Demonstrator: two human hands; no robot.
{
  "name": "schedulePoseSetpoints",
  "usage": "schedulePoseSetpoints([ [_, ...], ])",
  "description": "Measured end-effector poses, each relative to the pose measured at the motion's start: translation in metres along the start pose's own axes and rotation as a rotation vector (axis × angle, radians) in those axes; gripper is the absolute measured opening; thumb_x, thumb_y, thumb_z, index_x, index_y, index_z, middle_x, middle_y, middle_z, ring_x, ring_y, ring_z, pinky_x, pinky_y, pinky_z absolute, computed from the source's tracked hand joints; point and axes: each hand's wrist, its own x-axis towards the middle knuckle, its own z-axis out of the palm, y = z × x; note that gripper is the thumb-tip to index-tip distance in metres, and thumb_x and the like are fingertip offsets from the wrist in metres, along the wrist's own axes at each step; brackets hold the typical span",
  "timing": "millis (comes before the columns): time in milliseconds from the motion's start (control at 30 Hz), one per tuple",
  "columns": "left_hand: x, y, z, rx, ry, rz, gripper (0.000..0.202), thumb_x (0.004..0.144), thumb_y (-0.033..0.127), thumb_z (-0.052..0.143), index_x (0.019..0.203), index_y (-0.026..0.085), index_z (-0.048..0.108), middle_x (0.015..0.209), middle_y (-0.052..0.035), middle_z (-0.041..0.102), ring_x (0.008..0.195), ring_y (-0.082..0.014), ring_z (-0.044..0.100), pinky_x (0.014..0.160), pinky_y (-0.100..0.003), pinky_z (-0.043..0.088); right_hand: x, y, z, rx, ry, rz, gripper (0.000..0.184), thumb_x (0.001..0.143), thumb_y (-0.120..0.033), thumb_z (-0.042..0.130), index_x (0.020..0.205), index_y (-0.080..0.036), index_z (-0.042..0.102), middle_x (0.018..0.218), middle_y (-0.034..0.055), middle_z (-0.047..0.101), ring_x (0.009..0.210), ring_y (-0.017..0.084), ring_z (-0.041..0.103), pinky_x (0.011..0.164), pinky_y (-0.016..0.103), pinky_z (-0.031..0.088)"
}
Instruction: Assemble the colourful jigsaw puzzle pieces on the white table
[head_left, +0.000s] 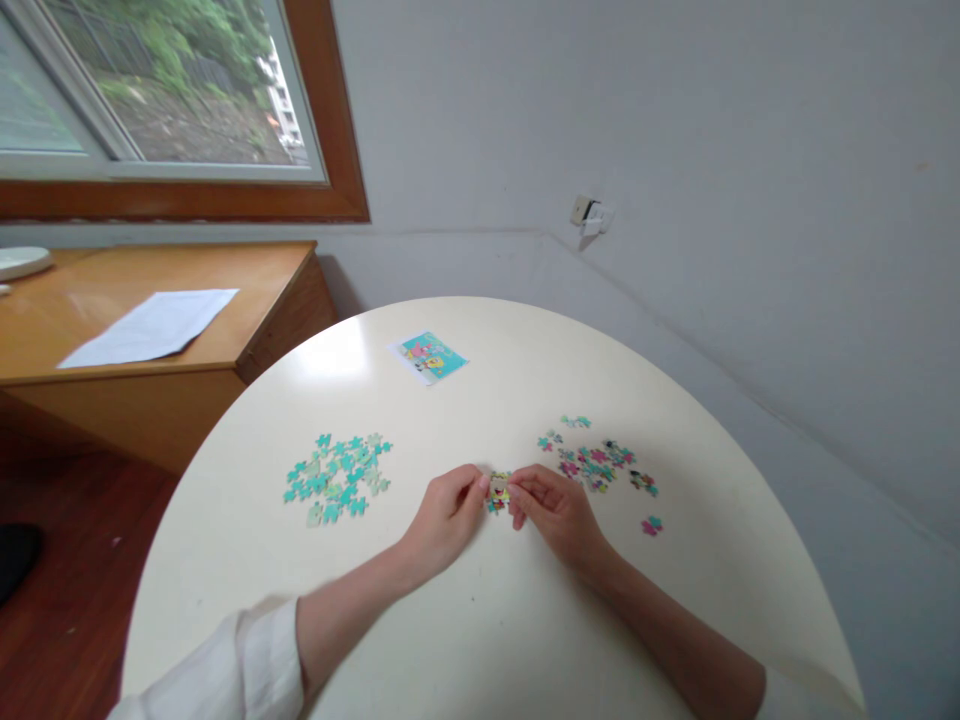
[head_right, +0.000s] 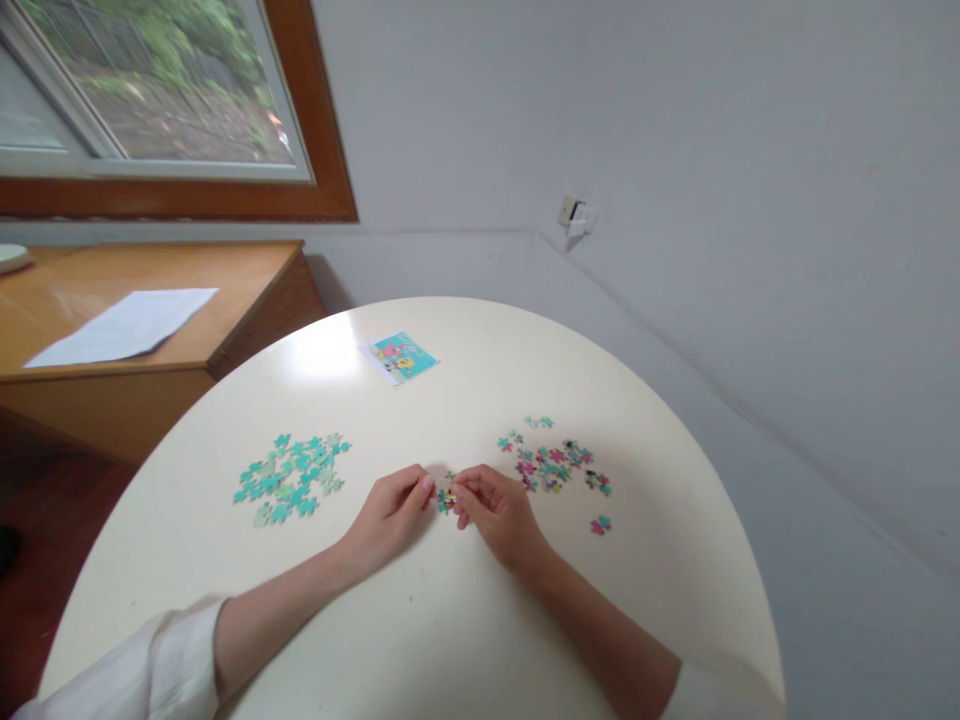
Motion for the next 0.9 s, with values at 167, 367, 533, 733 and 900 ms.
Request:
schedulePoseSetpoints([
  [167, -0.0002, -0.0008, 0.0, -0.003, -0.016, -0.01, 0.036, 0.087, 0.039, 0.036, 0.06, 0.017, 0.043, 0.053, 0.0033, 0.04, 0.052, -0.0095, 0.036, 0.051, -0.022, 0.029, -0.0002, 0.0005, 0.0002, 0.008, -0.004, 0.002, 0.025, 0.071, -0.043, 0.064, 0.072, -0.019, 0.058, 0.051, -0.0029, 0.058, 0.041, 0.01, 0.054, 0.042, 0.023, 0.048],
  [367, -0.0005, -0.0002, 0.0005, 0.004, -0.012, -0.014, 0.035, 0.086, 0.038, 0.037, 0.059, 0.016, 0.043, 0.053, 0.0032, 0.04, 0.052, -0.0093, 0.035, 0.05, -0.022, 0.029, 0.0, 0.0011, 0.0004, 0.02, -0.004, -0.004, 0.025, 0.071, -0.043, 0.063, 0.071, -0.019, 0.057, 0.051, -0.003, 0.058, 0.041, 0.009, 0.053, 0.042, 0.022, 0.047],
  [533, -0.0001, 0.0009, 0.001, -0.001, -0.003, -0.02, 0.034, 0.084, 0.038, 0.039, 0.059, 0.016, 0.044, 0.052, 0.0035, 0.04, 0.052, -0.0089, 0.035, 0.05, -0.021, 0.028, 0.0007, 0.001, -0.0003, 0.008, -0.016, -0.006, 0.026, 0.072, -0.043, 0.063, 0.071, -0.018, 0.057, 0.051, -0.003, 0.057, 0.041, 0.009, 0.053, 0.042, 0.022, 0.047],
  [733, 0.0001, 0.0, 0.0009, 0.002, -0.009, -0.033, 0.035, 0.084, 0.039, 0.039, 0.058, 0.016, 0.043, 0.052, 0.0033, 0.04, 0.052, -0.0095, 0.035, 0.05, -0.021, 0.029, 0.0001, -0.0001, -0.0002, 0.01, -0.015, -0.003, 0.026, 0.072, -0.044, 0.063, 0.072, -0.018, 0.057, 0.051, -0.0028, 0.057, 0.041, 0.01, 0.053, 0.043, 0.023, 0.048],
  [900, 0.0, 0.0006, 0.0007, -0.003, -0.008, -0.032, 0.034, 0.084, 0.039, 0.038, 0.059, 0.017, 0.043, 0.053, 0.0034, 0.04, 0.052, -0.0095, 0.035, 0.05, -0.021, 0.029, 0.0, 0.001, -0.0002, 0.014, -0.013, -0.002, 0.026, 0.072, -0.043, 0.063, 0.071, -0.018, 0.057, 0.05, -0.0029, 0.057, 0.041, 0.009, 0.053, 0.042, 0.022, 0.047],
])
